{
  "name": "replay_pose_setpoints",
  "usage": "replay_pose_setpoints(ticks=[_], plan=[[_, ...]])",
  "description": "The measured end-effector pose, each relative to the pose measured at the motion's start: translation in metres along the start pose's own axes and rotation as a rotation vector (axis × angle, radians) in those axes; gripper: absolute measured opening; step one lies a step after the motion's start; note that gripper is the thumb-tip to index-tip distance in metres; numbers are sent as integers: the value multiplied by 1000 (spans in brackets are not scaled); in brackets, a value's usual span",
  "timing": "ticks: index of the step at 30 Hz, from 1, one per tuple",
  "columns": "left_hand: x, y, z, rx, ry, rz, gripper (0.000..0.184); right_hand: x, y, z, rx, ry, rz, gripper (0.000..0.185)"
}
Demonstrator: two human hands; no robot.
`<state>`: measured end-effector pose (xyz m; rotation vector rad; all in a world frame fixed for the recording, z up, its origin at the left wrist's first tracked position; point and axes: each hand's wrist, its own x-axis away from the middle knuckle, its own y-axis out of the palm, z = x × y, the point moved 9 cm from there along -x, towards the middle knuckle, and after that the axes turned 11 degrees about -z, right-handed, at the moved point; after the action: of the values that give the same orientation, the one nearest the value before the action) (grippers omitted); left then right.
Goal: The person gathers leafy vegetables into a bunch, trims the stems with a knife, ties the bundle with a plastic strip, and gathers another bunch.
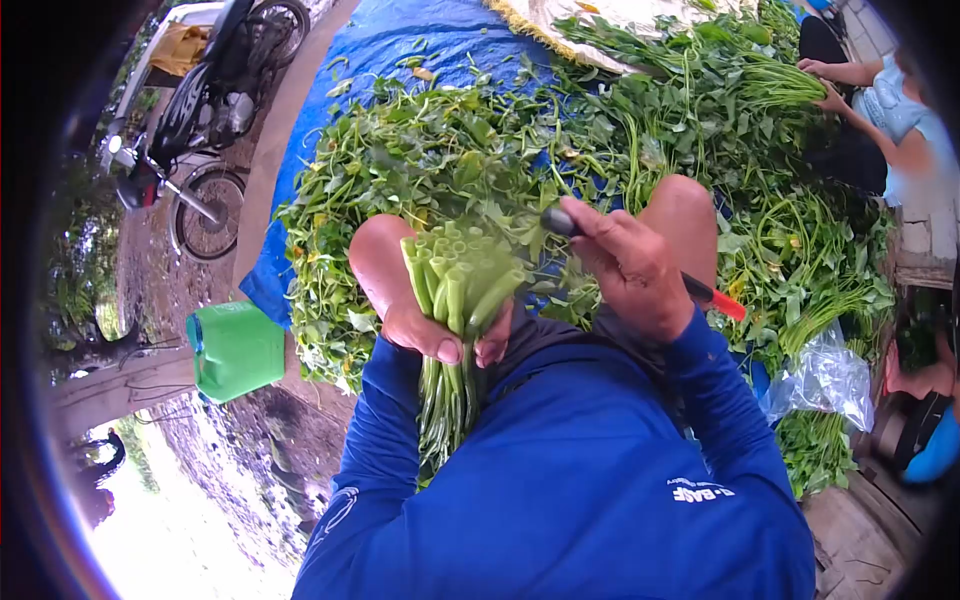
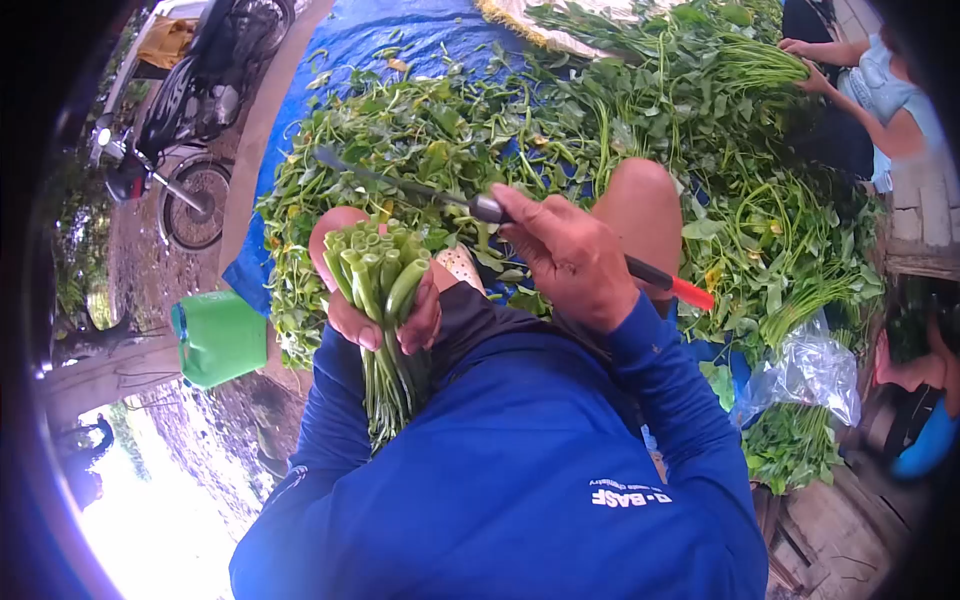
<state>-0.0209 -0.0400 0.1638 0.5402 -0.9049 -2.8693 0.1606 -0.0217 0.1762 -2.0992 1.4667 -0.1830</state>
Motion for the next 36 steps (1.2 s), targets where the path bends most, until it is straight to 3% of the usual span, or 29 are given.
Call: replay_pose_setpoints(ticks=[2, 5, 8, 9, 13, 15, 17, 18, 19, 21, 24, 25, 27, 30, 32, 36], plan=[[15, -4, 5, 50, 45, 198, 63, 3, -35, -14, 254, -166, 211, 40], [47, -18, 10, -38, -47, 544, 66, 44, -59, 35, 186, -3, 428, 33], [29, -32, -3, -91, -200, 783, 74, 146, -80, 110, 252, 429, 520, 29], [3, -31, 0, -110, -162, 793, 82, 186, -73, 146, 311, 545, 506, 28], [-44, -36, -31, -71, -292, 678, 77, 375, 10, 272, 333, 1017, 459, 32], [-53, -38, -33, -64, -331, 669, 74, 456, 76, 314, 279, 1075, 495, 30], [-56, -46, -40, -14, -307, 632, 75, 518, 131, 353, 63, 1101, 413, 36], [-45, -62, -44, -27, -384, 569, 79, 543, 146, 374, 56, 1160, 326, 38], [-48, -62, -35, -60, -330, 629, 77, 549, 158, 389, 57, 1223, 245, 41], [-67, -57, -33, -108, -244, 693, 75, 458, 80, 319, 361, 1062, 506, 29], [-85, -56, -33, -123, -211, 673, 74, 277, -35, 193, 17, 619, 590, 9], [-91, -57, -35, -117, -213, 658, 74, 212, -59, 132, -202, 376, 591, 15], [-93, -62, -41, -87, -235, 642, 73, 126, -57, 70, -659, 346, 432, 16], [-86, -70, -45, -49, -298, 601, 76, 61, -51, 41, -595, 194, 367, 22], [-86, -67, -40, -45, -285, 586, 74, 41, -37, 60, -898, 220, 427, 25], [-72, -79, -51, -4, -333, 588, 67, 42, -35, 69, -818, 399, 292, 32]])
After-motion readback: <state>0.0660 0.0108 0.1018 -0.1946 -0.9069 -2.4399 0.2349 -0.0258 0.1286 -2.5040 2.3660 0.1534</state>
